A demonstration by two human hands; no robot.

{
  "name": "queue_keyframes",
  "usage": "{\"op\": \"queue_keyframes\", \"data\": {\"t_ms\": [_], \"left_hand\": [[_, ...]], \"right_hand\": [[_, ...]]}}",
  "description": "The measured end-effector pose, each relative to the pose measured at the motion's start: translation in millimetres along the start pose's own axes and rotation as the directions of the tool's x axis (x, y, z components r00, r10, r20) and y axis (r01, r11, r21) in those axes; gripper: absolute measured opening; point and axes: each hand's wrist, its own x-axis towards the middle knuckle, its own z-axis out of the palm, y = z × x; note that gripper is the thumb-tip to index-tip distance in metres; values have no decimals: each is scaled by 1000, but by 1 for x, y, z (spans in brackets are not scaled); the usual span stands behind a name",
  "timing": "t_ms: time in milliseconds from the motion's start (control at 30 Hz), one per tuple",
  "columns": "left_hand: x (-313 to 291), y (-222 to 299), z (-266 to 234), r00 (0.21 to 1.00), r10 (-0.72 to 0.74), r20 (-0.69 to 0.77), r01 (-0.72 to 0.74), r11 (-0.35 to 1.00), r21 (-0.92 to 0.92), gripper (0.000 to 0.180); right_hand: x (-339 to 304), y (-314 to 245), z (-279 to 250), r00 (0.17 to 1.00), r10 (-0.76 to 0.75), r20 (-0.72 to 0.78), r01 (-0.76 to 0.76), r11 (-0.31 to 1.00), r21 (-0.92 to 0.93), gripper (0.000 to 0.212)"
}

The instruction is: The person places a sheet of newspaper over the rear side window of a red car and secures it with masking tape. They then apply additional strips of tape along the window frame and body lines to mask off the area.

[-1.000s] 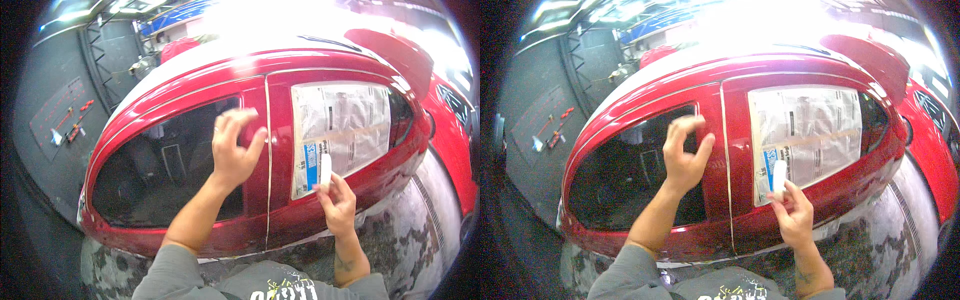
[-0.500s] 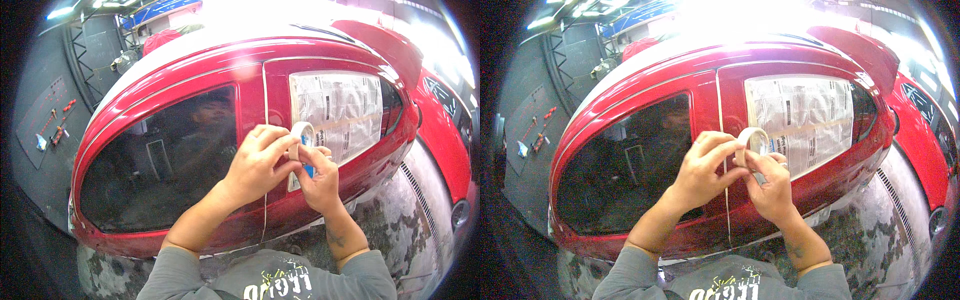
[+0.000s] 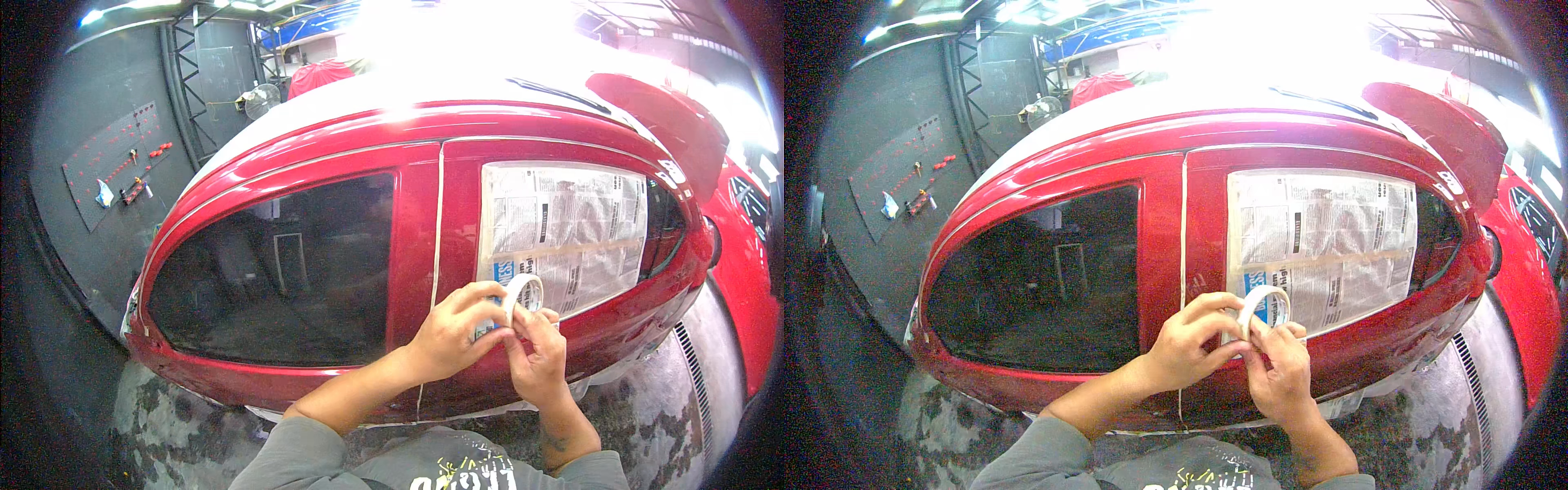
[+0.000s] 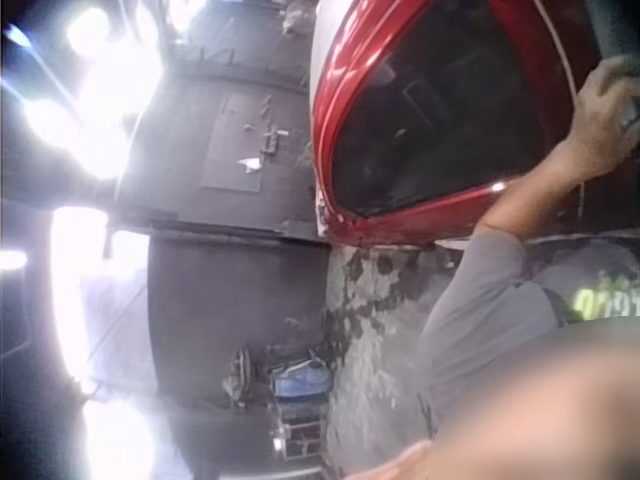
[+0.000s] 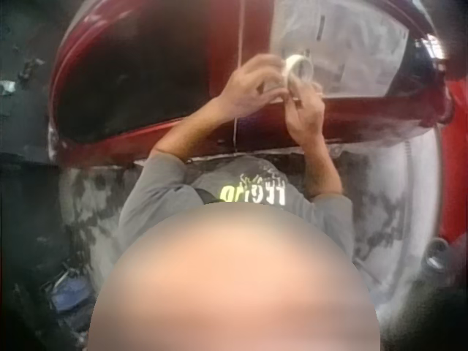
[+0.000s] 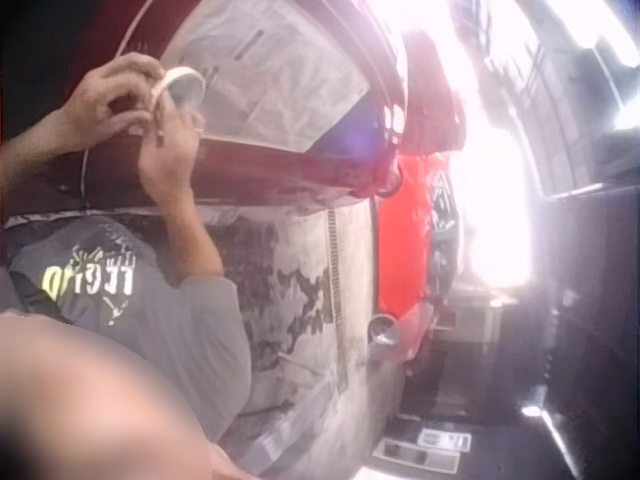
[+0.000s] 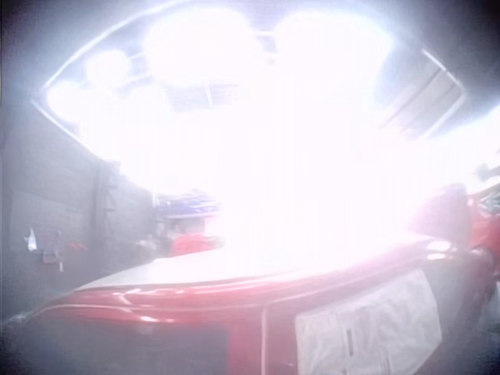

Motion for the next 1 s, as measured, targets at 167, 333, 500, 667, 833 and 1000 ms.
{"op": "queue_keyframes", "data": {"t_ms": [167,333,500,667,833,1000], "left_hand": [[-7,0,-4,986,-161,34,163,985,-56,33],[-20,4,-4,991,-131,-10,131,983,126,19],[-25,10,-1,978,-131,-161,160,970,184,16],[-26,15,-15,979,-167,-114,185,968,171,13],[-25,8,-42,825,-518,228,565,768,-301,14],[-13,17,-55,800,-558,220,567,584,-581,15]], "right_hand": [[-4,12,-16,989,-47,137,61,994,-94,42],[-6,18,-10,974,-142,177,158,984,-79,40],[0,22,-1,955,-184,233,203,977,-58,44],[15,25,0,943,-263,205,275,961,-33,49],[39,30,-5,946,-324,-14,324,946,14,58],[51,13,-24,852,-509,124,506,860,56,40]]}}
